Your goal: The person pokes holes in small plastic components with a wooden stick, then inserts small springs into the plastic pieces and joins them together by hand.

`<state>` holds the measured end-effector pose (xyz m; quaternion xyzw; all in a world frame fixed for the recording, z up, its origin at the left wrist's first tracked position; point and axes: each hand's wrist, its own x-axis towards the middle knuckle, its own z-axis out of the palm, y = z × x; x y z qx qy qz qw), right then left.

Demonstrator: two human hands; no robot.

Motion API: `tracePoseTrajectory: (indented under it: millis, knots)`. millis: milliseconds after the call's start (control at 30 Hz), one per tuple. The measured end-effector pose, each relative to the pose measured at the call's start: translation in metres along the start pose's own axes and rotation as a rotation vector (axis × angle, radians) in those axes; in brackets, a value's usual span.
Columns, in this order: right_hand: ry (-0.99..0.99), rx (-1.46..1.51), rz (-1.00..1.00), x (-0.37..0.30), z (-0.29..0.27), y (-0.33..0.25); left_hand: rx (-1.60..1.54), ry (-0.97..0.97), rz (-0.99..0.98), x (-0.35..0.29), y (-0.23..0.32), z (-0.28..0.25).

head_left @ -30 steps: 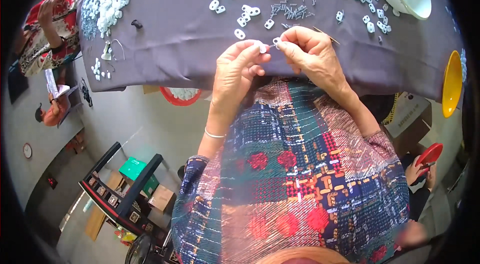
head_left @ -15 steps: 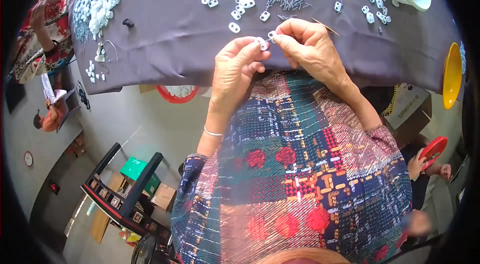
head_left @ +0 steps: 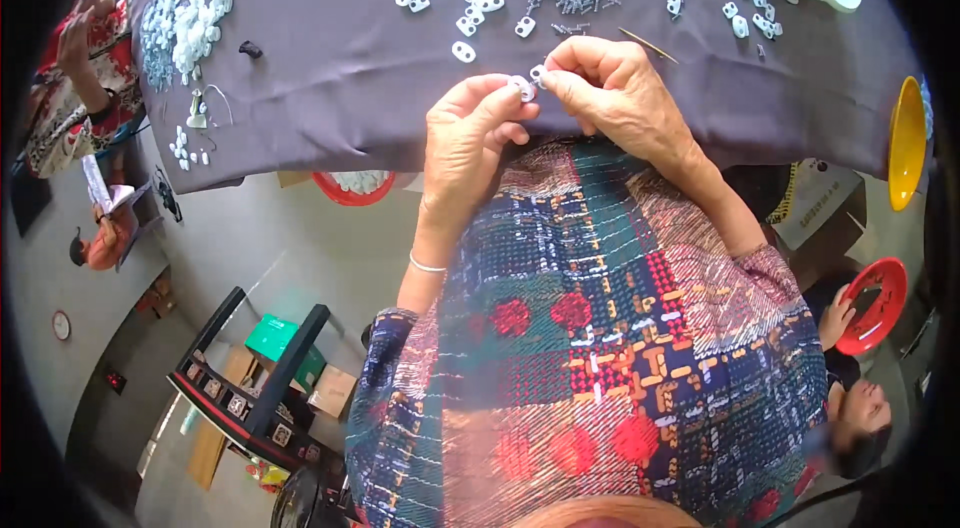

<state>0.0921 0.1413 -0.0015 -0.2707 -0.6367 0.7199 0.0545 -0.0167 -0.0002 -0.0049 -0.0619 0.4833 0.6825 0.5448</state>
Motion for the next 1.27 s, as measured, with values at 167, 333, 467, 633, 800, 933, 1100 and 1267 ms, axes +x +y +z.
tracePoseTrajectory:
  millis: [167,333,467,633,800,933,1100,1267]
  knots:
    - [-0.003,-0.061,-0.028,0.001,0.001,0.002,0.023,0.007,0.007,0.001,-0.001,-0.001]
    - [-0.024,-0.082,-0.034,-0.001,0.001,0.001,0.042,0.014,0.016,-0.001,-0.002,0.001]
    - [-0.03,-0.089,-0.028,0.0,0.002,0.001,0.037,0.009,0.026,-0.001,-0.003,0.0]
    - [-0.033,-0.088,-0.027,0.002,0.002,0.001,0.04,0.014,0.073,0.001,-0.006,-0.001]
    - [-0.042,-0.093,-0.025,0.003,0.002,0.004,0.112,0.068,0.111,0.0,-0.007,0.001]
    - [-0.046,-0.104,-0.051,0.005,0.003,0.005,0.14,0.078,0.145,0.001,-0.008,0.001]
    - [-0.063,-0.121,-0.065,0.008,0.001,0.005,0.139,0.086,0.148,0.001,-0.008,0.001]
    - [-0.119,-0.164,0.016,0.011,-0.003,-0.005,0.146,0.095,0.149,0.001,-0.008,0.0]
